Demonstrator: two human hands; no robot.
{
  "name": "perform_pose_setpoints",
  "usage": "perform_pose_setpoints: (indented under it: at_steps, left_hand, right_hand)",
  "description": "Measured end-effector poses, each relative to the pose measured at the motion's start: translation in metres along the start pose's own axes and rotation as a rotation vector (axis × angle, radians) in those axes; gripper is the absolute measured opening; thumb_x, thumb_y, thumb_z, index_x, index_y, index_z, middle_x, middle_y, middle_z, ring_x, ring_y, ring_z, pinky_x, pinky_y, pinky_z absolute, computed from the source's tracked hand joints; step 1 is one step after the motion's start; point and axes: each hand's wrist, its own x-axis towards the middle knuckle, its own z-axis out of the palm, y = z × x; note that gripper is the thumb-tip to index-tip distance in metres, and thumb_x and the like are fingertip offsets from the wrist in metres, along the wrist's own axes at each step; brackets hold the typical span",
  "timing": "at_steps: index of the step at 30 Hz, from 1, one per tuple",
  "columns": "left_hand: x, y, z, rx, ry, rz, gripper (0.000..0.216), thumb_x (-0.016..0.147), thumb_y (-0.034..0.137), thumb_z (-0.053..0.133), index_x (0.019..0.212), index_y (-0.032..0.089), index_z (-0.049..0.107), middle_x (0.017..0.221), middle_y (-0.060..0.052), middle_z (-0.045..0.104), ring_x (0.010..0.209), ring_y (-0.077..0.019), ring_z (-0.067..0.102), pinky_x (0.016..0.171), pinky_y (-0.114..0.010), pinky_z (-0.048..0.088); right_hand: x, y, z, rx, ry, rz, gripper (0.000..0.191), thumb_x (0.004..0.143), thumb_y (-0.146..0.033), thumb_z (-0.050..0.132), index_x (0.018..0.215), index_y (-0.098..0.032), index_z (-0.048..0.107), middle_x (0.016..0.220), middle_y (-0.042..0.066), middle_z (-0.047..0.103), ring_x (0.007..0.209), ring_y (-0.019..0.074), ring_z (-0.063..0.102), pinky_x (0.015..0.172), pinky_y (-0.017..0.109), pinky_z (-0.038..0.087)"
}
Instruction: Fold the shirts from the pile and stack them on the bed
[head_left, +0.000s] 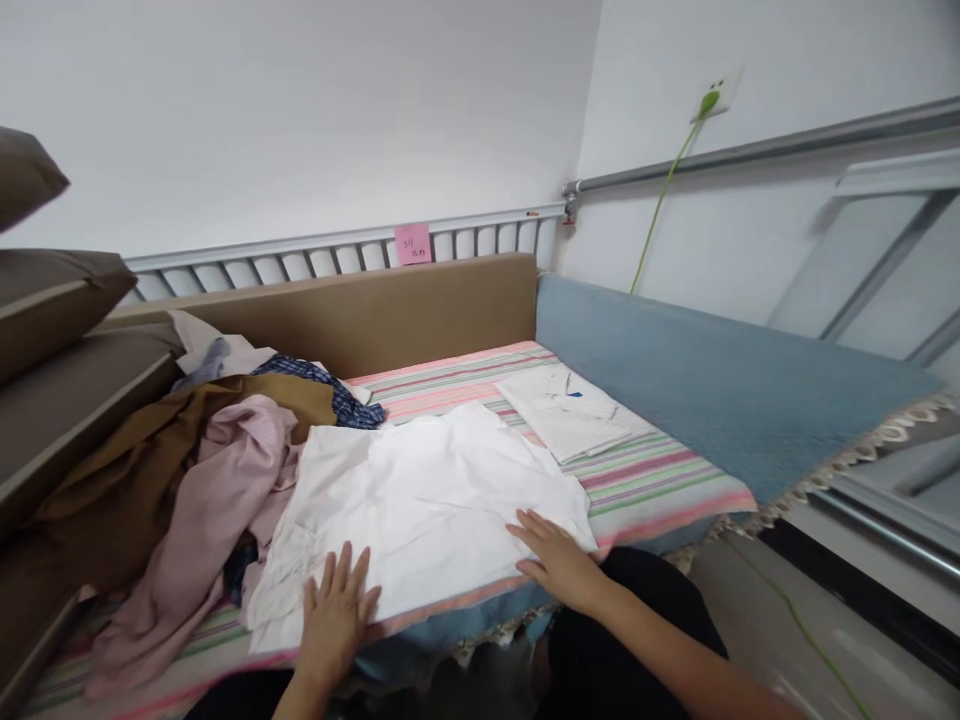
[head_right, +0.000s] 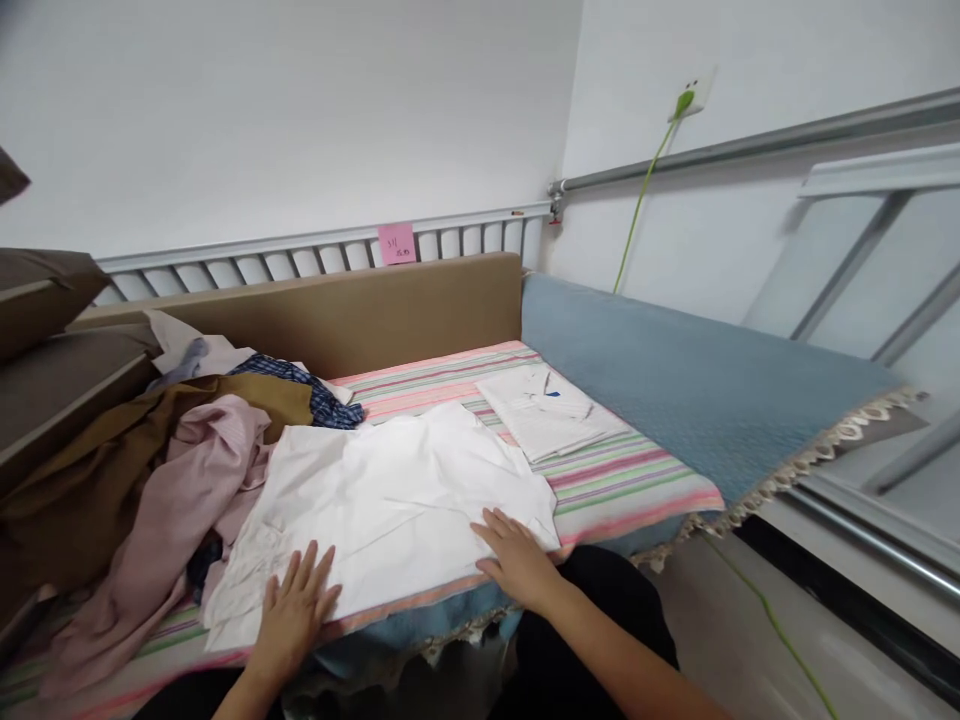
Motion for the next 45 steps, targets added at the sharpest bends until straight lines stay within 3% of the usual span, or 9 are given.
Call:
perform_pose_setpoints:
  at_steps: [6,11,16,22,27,32,35,38,45]
  left_hand:
    - [0.045,-0.043,-0.031,-0.106,0.09,0.05,0.043,0.087,0.038,0.038,0.122,0.02,0.055,0.13,-0.01,0.056,0.12,-0.0235,0.051,0.097,-0.04,0.044]
    - [0.128,-0.058,-0.07,-0.04,0.151,0.108,0.041,0.086,0.03,0.039,0.12,0.016,0.056,0.128,-0.012,0.057,0.12,-0.0264,0.05,0.097,-0.042,0.042]
    - [0.217,-0.061,-0.092,0.135,0.08,0.147,0.039,0.084,0.018,0.036,0.116,0.014,0.058,0.126,-0.014,0.057,0.117,-0.0275,0.05,0.093,-0.042,0.04]
    - [0.289,-0.064,-0.084,0.32,-0.05,0.099,0.032,0.077,0.014,0.041,0.1,0.016,0.063,0.103,-0.015,0.066,0.101,-0.0308,0.057,0.083,-0.048,0.035]
    - [0.298,-0.071,-0.084,0.341,-0.119,0.056,0.026,0.077,0.012,0.04,0.083,0.015,0.065,0.088,-0.015,0.068,0.089,-0.0316,0.06,0.077,-0.049,0.033]
    - [0.254,-0.063,-0.097,0.359,0.166,0.227,0.022,0.083,0.017,0.041,0.072,0.02,0.06,0.079,-0.006,0.063,0.083,-0.0258,0.056,0.091,-0.052,0.028]
    - [0.224,-0.057,-0.104,0.345,0.273,0.332,0.018,0.084,0.016,0.043,0.081,0.021,0.06,0.075,-0.002,0.061,0.077,-0.0207,0.054,0.1,-0.052,0.022]
    - [0.215,-0.057,-0.118,0.322,0.305,0.378,0.019,0.084,0.014,0.042,0.086,0.02,0.06,0.073,-0.001,0.061,0.075,-0.0188,0.054,0.104,-0.051,0.02]
    - [0.275,-0.067,-0.165,0.31,0.19,0.367,0.025,0.081,0.01,0.037,0.079,0.019,0.06,0.075,-0.004,0.063,0.082,-0.0217,0.055,0.106,-0.052,0.014]
  right_hand:
    - [0.055,0.022,-0.059,0.072,0.278,0.076,0.049,0.083,-0.031,0.043,0.13,-0.015,0.05,0.133,0.011,0.051,0.124,0.021,0.046,0.106,0.038,0.035]
    - [0.143,0.036,-0.089,-0.004,0.273,0.192,0.038,0.084,-0.026,0.047,0.118,-0.016,0.059,0.121,0.009,0.061,0.112,0.0191,0.056,0.098,0.031,0.042]
    - [0.242,0.028,-0.097,-0.043,0.254,0.214,0.034,0.085,-0.021,0.046,0.115,-0.016,0.061,0.119,0.011,0.062,0.11,0.0208,0.057,0.097,0.033,0.041]
    - [0.338,-0.014,-0.078,-0.067,0.094,0.097,0.03,0.083,-0.025,0.052,0.11,-0.023,0.066,0.118,0.005,0.063,0.109,0.0191,0.057,0.096,0.028,0.04]
    - [0.386,-0.061,-0.039,-0.05,-0.071,0.134,0.029,0.074,-0.035,0.063,0.101,-0.024,0.068,0.11,0.006,0.067,0.104,0.0231,0.06,0.086,0.031,0.046]
    - [0.404,-0.122,0.004,0.042,-0.197,0.12,0.034,0.061,-0.037,0.075,0.092,-0.024,0.069,0.103,0.007,0.069,0.099,0.0247,0.063,0.082,0.033,0.049]
    - [0.411,-0.141,0.002,0.094,-0.188,0.149,0.028,0.061,-0.022,0.076,0.088,-0.02,0.068,0.101,0.01,0.069,0.097,0.0261,0.064,0.082,0.036,0.05]
    - [0.419,-0.134,-0.042,0.146,-0.034,0.2,0.02,0.073,-0.022,0.069,0.091,-0.015,0.064,0.103,0.013,0.067,0.099,0.0265,0.063,0.083,0.038,0.05]
    - [0.401,-0.104,-0.224,0.323,0.417,0.196,0.036,0.097,-0.026,0.031,0.116,0.004,0.036,0.102,0.017,0.062,0.082,0.0087,0.066,0.069,0.017,0.048]
